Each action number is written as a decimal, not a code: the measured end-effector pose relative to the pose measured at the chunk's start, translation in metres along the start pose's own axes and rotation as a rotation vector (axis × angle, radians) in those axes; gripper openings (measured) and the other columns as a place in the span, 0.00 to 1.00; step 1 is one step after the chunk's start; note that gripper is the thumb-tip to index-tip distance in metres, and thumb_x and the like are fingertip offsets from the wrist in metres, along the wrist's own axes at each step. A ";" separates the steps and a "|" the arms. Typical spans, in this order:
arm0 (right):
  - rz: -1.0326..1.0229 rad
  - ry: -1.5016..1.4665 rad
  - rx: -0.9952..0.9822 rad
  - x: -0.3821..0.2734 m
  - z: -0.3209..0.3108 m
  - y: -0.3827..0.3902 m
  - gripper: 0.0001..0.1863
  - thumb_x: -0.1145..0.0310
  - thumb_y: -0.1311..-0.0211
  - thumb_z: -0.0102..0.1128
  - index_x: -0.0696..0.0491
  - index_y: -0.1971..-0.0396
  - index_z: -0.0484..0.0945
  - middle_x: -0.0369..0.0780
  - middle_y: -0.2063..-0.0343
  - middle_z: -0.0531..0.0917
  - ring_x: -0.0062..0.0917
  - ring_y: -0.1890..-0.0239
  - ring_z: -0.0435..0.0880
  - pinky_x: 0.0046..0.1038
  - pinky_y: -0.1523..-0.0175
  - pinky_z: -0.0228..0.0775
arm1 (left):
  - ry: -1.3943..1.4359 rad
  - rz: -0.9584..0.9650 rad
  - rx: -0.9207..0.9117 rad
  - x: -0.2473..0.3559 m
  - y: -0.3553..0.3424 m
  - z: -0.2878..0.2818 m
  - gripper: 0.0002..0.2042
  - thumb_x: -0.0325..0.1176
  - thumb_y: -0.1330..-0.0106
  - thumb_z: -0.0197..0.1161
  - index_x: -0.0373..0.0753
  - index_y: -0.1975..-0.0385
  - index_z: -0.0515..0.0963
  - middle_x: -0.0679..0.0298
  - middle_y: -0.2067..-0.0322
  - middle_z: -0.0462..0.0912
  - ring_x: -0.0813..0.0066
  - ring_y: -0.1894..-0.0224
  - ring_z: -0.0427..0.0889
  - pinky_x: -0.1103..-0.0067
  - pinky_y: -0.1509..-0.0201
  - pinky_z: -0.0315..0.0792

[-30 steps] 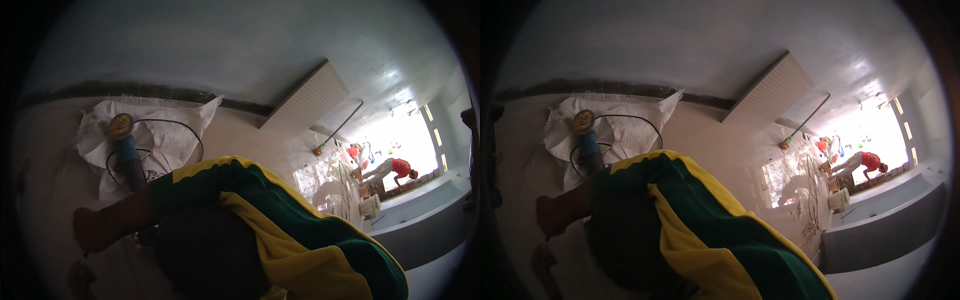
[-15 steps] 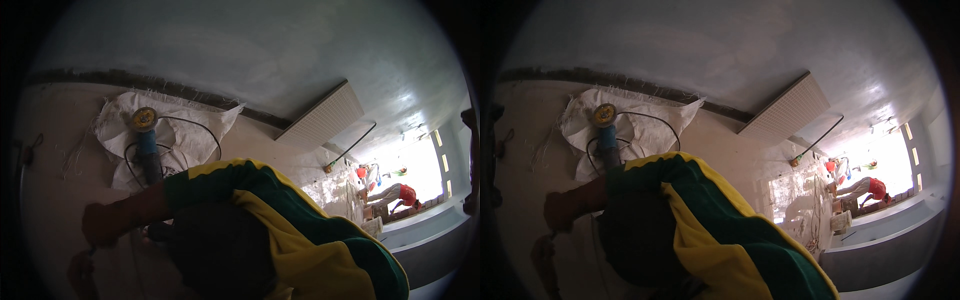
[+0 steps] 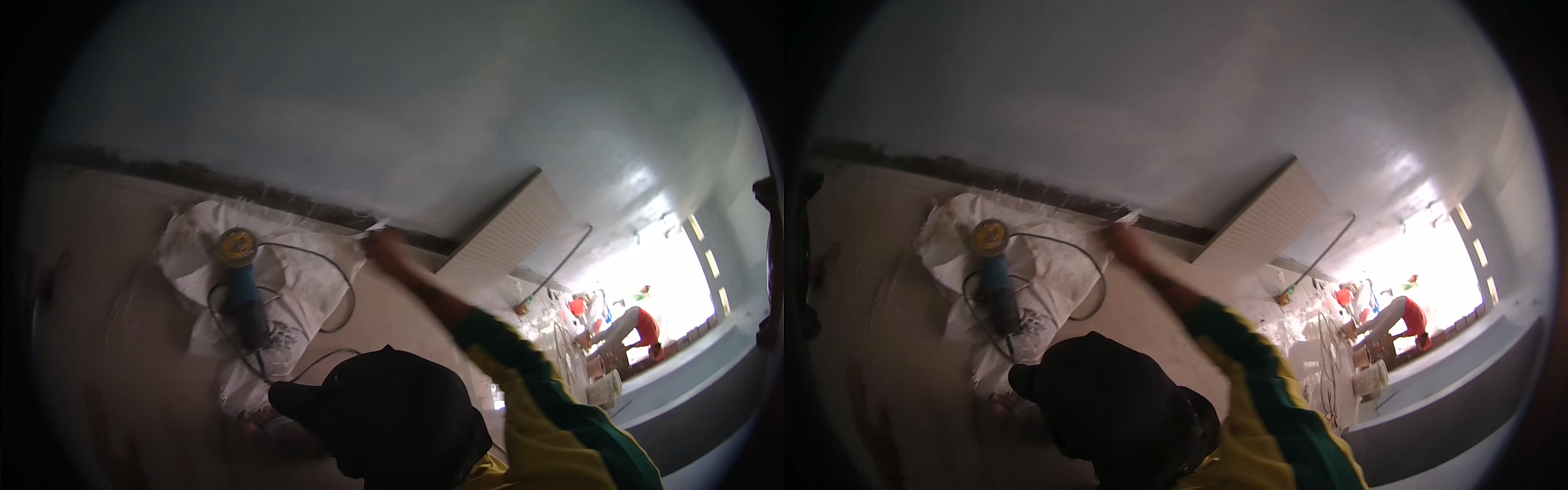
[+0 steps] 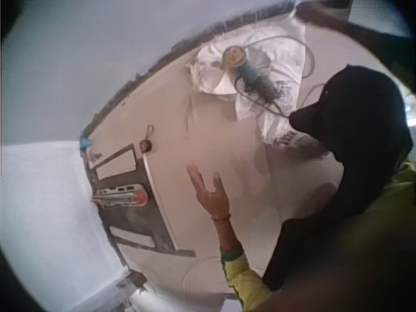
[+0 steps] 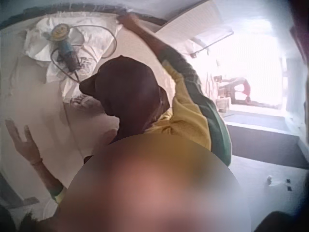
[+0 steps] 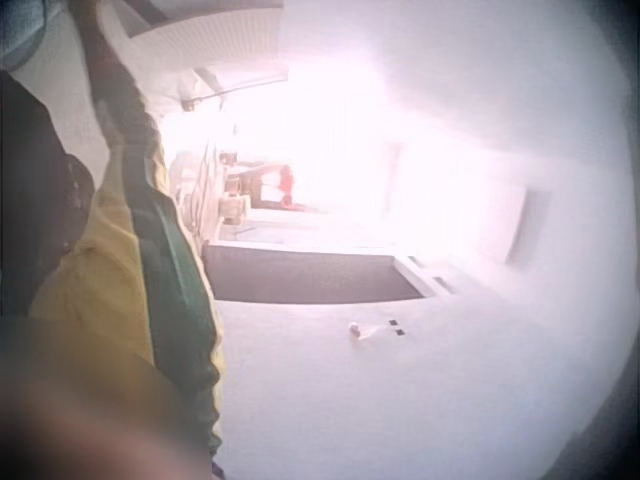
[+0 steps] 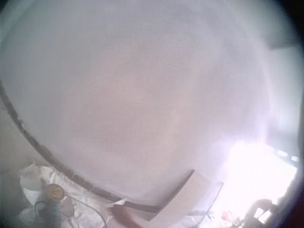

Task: The person measures and marks a large tile with a tape measure and pen, then uses a manual tile cutter to score and snap the tile. The cut piece is set aside, and the person later hangs a backpack on a wall hook.

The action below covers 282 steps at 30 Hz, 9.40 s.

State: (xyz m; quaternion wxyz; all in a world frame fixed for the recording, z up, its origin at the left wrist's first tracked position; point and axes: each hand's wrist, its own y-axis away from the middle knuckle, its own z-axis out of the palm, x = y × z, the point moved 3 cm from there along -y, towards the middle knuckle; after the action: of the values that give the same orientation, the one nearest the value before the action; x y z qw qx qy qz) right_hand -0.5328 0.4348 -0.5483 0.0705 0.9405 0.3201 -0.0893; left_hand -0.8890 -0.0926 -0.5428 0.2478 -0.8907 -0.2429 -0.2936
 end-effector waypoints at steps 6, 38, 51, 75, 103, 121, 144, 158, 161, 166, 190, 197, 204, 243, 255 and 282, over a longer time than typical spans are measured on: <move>0.257 -0.316 0.796 0.182 -0.159 0.067 0.16 0.58 0.28 0.55 0.55 0.68 0.81 0.36 0.73 0.81 0.21 0.76 0.75 0.25 0.71 0.71 | 0.249 -0.676 -0.176 -0.102 0.088 0.001 0.36 0.47 0.28 0.57 0.40 0.25 0.53 0.54 0.25 0.54 0.59 0.23 0.52 0.61 0.23 0.50; -1.196 -0.445 0.033 -0.746 0.360 -0.232 0.36 0.59 0.56 0.82 0.52 0.48 0.71 0.47 0.42 0.79 0.42 0.41 0.80 0.37 0.39 0.72 | -0.749 -1.648 0.807 -0.475 0.282 -0.160 0.30 0.54 0.26 0.46 0.56 0.25 0.55 0.57 0.32 0.68 0.49 0.35 0.72 0.60 0.31 0.65; -1.170 -0.424 -0.106 -0.753 0.374 -0.248 0.30 0.67 0.57 0.81 0.52 0.57 0.69 0.42 0.45 0.81 0.37 0.49 0.83 0.33 0.43 0.76 | -0.654 -1.676 0.753 -0.472 0.284 -0.164 0.34 0.61 0.30 0.48 0.59 0.25 0.55 0.60 0.30 0.66 0.50 0.32 0.69 0.62 0.28 0.61; -0.606 -1.275 -0.772 -0.799 0.398 -0.131 0.10 0.71 0.35 0.60 0.60 0.58 0.81 0.39 0.69 0.84 0.22 0.68 0.84 0.24 0.59 0.82 | -0.747 -1.663 0.756 -0.465 0.276 -0.167 0.49 0.78 0.46 0.55 0.55 0.27 0.60 0.53 0.37 0.75 0.49 0.35 0.72 0.61 0.32 0.66; -0.838 -0.990 -0.646 -0.811 0.406 -0.127 0.08 0.71 0.40 0.65 0.61 0.67 0.80 0.38 0.77 0.83 0.16 0.76 0.80 0.19 0.69 0.75 | -0.724 -1.628 0.857 -0.476 0.282 -0.171 0.50 0.78 0.51 0.60 0.54 0.29 0.63 0.58 0.36 0.75 0.55 0.33 0.72 0.64 0.31 0.65; -0.824 -0.964 -0.678 -0.811 0.410 -0.129 0.09 0.69 0.37 0.66 0.60 0.64 0.81 0.37 0.72 0.83 0.17 0.72 0.81 0.18 0.66 0.74 | -0.694 -1.679 0.832 -0.478 0.286 -0.170 0.52 0.79 0.52 0.59 0.53 0.29 0.63 0.56 0.35 0.73 0.51 0.33 0.71 0.59 0.31 0.64; -0.839 -0.934 -0.646 -0.812 0.409 -0.129 0.09 0.70 0.37 0.65 0.60 0.65 0.81 0.37 0.74 0.83 0.16 0.73 0.81 0.18 0.67 0.75 | -0.743 -1.608 0.836 -0.478 0.286 -0.170 0.52 0.80 0.52 0.58 0.51 0.30 0.64 0.56 0.36 0.74 0.53 0.33 0.71 0.61 0.31 0.65; -0.814 -0.935 -0.643 -0.814 0.410 -0.129 0.08 0.71 0.38 0.65 0.61 0.66 0.80 0.37 0.76 0.83 0.16 0.75 0.81 0.18 0.70 0.75 | -0.718 -1.657 0.843 -0.473 0.281 -0.171 0.51 0.79 0.53 0.60 0.53 0.30 0.65 0.53 0.39 0.77 0.51 0.35 0.74 0.61 0.33 0.67; -0.832 -0.925 -0.616 -0.813 0.410 -0.129 0.08 0.70 0.37 0.65 0.61 0.66 0.80 0.37 0.76 0.83 0.16 0.75 0.81 0.18 0.70 0.76 | -0.742 -1.645 0.846 -0.473 0.281 -0.171 0.51 0.79 0.53 0.60 0.54 0.30 0.65 0.53 0.39 0.77 0.51 0.35 0.74 0.60 0.33 0.67; -0.829 -0.918 -0.627 -0.813 0.410 -0.129 0.09 0.70 0.36 0.64 0.61 0.65 0.80 0.37 0.76 0.83 0.16 0.75 0.81 0.18 0.70 0.76 | -0.743 -1.663 0.840 -0.474 0.282 -0.171 0.51 0.79 0.53 0.59 0.54 0.30 0.65 0.54 0.39 0.77 0.51 0.35 0.74 0.60 0.33 0.67; -0.858 -1.075 -0.328 -0.799 0.392 -0.128 0.12 0.64 0.31 0.61 0.59 0.61 0.80 0.37 0.72 0.83 0.18 0.72 0.82 0.23 0.65 0.76 | -0.699 -1.659 0.843 -0.463 0.270 -0.171 0.49 0.77 0.51 0.61 0.52 0.30 0.65 0.56 0.38 0.76 0.51 0.35 0.73 0.62 0.31 0.66; -1.077 -0.237 -0.005 -0.789 0.359 -0.207 0.27 0.51 0.39 0.70 0.54 0.48 0.77 0.44 0.60 0.86 0.36 0.54 0.85 0.36 0.47 0.75 | -0.723 -1.642 0.812 -0.463 0.268 -0.170 0.46 0.74 0.46 0.60 0.56 0.28 0.63 0.58 0.37 0.75 0.53 0.35 0.73 0.62 0.30 0.64; -1.221 -0.135 -0.472 -0.785 0.355 -0.239 0.37 0.64 0.57 0.81 0.51 0.43 0.74 0.46 0.48 0.81 0.39 0.46 0.80 0.35 0.38 0.71 | -0.726 -1.624 0.837 -0.463 0.271 -0.171 0.30 0.58 0.33 0.57 0.60 0.31 0.67 0.60 0.41 0.80 0.56 0.40 0.77 0.64 0.35 0.69; -1.030 0.039 -0.783 -0.293 0.197 -0.012 0.40 0.69 0.64 0.76 0.55 0.43 0.72 0.50 0.46 0.78 0.47 0.43 0.78 0.36 0.36 0.67 | -0.105 -1.456 0.907 -0.029 0.493 0.072 0.06 0.21 0.35 0.62 0.38 0.62 0.84 0.62 0.63 0.83 0.70 0.58 0.83 0.74 0.58 0.78; -1.005 0.098 -0.804 -0.285 0.207 -0.039 0.37 0.59 0.57 0.78 0.50 0.44 0.73 0.47 0.48 0.79 0.43 0.46 0.79 0.37 0.40 0.69 | -0.012 -1.516 0.927 -0.035 0.533 0.105 0.08 0.30 0.35 0.68 0.35 0.60 0.84 0.64 0.62 0.85 0.76 0.62 0.81 0.78 0.58 0.76; -1.179 0.293 -0.345 -0.270 0.205 -0.014 0.39 0.41 0.49 0.68 0.47 0.39 0.73 0.43 0.37 0.74 0.40 0.34 0.70 0.49 0.27 0.50 | 0.026 -1.499 0.881 -0.034 0.520 0.106 0.10 0.30 0.33 0.66 0.35 0.55 0.81 0.63 0.57 0.81 0.73 0.57 0.79 0.75 0.54 0.75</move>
State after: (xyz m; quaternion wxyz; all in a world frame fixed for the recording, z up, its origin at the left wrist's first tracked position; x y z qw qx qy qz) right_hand -0.7773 0.2476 -0.6914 0.1154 0.5835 0.8008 0.0696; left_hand -0.5693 -0.4356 -0.7945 0.3140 -0.3155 -0.8542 -0.2687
